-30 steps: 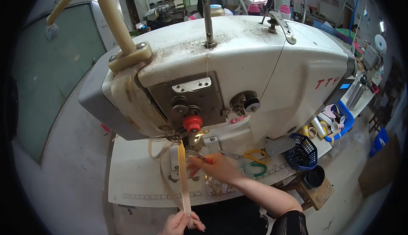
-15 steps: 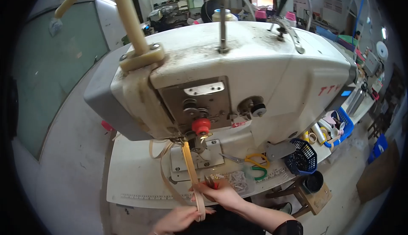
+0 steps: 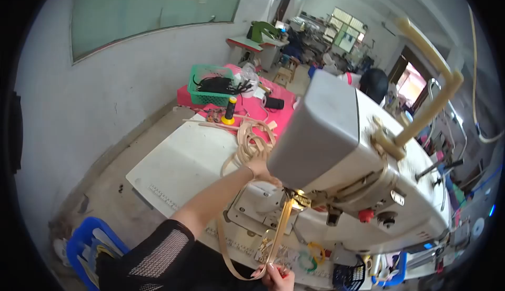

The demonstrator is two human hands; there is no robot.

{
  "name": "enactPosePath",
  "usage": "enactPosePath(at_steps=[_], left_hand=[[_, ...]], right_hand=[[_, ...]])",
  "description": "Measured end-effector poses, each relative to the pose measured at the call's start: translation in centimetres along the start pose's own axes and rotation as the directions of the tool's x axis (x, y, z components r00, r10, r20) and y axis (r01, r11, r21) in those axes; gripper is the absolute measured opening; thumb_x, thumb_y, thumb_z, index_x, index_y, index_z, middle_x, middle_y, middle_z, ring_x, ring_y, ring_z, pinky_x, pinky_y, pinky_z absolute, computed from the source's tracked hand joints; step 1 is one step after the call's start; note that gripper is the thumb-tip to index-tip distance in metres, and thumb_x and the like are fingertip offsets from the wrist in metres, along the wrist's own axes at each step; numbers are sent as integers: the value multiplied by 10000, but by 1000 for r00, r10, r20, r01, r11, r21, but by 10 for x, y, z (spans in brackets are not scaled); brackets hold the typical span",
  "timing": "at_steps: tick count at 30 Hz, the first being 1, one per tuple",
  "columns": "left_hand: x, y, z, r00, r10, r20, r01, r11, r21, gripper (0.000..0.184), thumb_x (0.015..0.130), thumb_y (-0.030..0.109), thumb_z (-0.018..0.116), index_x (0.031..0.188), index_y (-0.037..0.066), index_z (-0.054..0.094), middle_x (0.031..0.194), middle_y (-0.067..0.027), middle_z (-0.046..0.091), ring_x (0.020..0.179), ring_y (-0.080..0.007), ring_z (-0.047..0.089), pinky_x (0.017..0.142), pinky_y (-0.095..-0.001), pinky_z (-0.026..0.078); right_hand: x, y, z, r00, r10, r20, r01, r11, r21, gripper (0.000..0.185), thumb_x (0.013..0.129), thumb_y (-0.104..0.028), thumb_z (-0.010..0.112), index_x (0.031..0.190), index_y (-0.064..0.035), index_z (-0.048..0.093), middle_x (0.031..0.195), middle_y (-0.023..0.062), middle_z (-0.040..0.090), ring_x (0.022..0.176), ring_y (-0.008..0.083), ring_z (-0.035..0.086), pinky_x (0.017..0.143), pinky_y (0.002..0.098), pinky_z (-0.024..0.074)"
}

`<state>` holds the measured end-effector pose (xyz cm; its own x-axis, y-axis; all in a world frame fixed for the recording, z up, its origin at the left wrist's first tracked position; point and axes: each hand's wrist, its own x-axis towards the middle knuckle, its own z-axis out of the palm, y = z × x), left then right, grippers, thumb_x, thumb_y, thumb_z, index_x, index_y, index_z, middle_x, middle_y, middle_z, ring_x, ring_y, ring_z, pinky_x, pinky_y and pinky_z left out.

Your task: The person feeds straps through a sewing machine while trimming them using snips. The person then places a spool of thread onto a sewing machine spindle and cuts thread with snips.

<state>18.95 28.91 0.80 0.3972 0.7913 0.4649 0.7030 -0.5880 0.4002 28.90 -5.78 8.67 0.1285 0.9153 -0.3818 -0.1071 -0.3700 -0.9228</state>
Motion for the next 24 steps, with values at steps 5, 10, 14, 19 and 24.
enactPosePath(at_steps=[5, 10, 14, 19, 24], left_hand=[[19, 19, -23, 936, -89, 342, -21, 953, 304, 555, 615, 372, 660, 994, -27, 589, 1137, -212, 508, 989, -287, 547, 821, -448, 406], [10, 11, -27, 943, -14, 334, 7, 1000, 22, 275, 650, 196, 609, 863, 22, 614, 823, -160, 615, 836, -288, 602, 707, -410, 470], [32, -14, -24, 998, 38, -45, -53, 919, -391, 253, 677, 210, 621, 797, -7, 569, 772, -180, 590, 753, -321, 585, 652, -411, 468], [22, 14, -221, 903, 224, -368, -233, 972, 20, 181, 782, 161, 570, 682, 15, 530, 612, -82, 521, 567, -191, 506, 534, -323, 408], [-89, 60, -373, 634, 0, -773, -182, 972, -150, 176, 826, 150, 556, 874, -18, 562, 774, -61, 582, 678, -128, 535, 640, -296, 456]], right_hand=[[-1, 6, -2, 999, -24, -23, 25, 999, 46, 348, 884, -282, 489, 868, 50, 591, 681, 69, 610, 500, 62, 413, 462, 191, 277], [-7, -19, 14, 990, 141, -7, -141, 989, -44, 334, 881, -276, 492, 884, 47, 577, 688, 68, 611, 507, 59, 417, 458, 187, 279], [5, 12, 4, 1000, -4, 9, 3, 990, 144, 327, 868, -291, 516, 846, 29, 586, 612, 28, 567, 465, 48, 366, 438, 195, 247], [4, -1, 12, 997, 12, 76, -16, 998, 60, 316, 864, -296, 527, 821, 9, 596, 541, -32, 465, 442, 33, 302, 425, 209, 216], [3, 4, 8, 974, -77, 214, 50, 991, 127, 249, 840, -202, 531, 836, 43, 574, 594, 82, 538, 420, 92, 382, 430, 233, 300]])
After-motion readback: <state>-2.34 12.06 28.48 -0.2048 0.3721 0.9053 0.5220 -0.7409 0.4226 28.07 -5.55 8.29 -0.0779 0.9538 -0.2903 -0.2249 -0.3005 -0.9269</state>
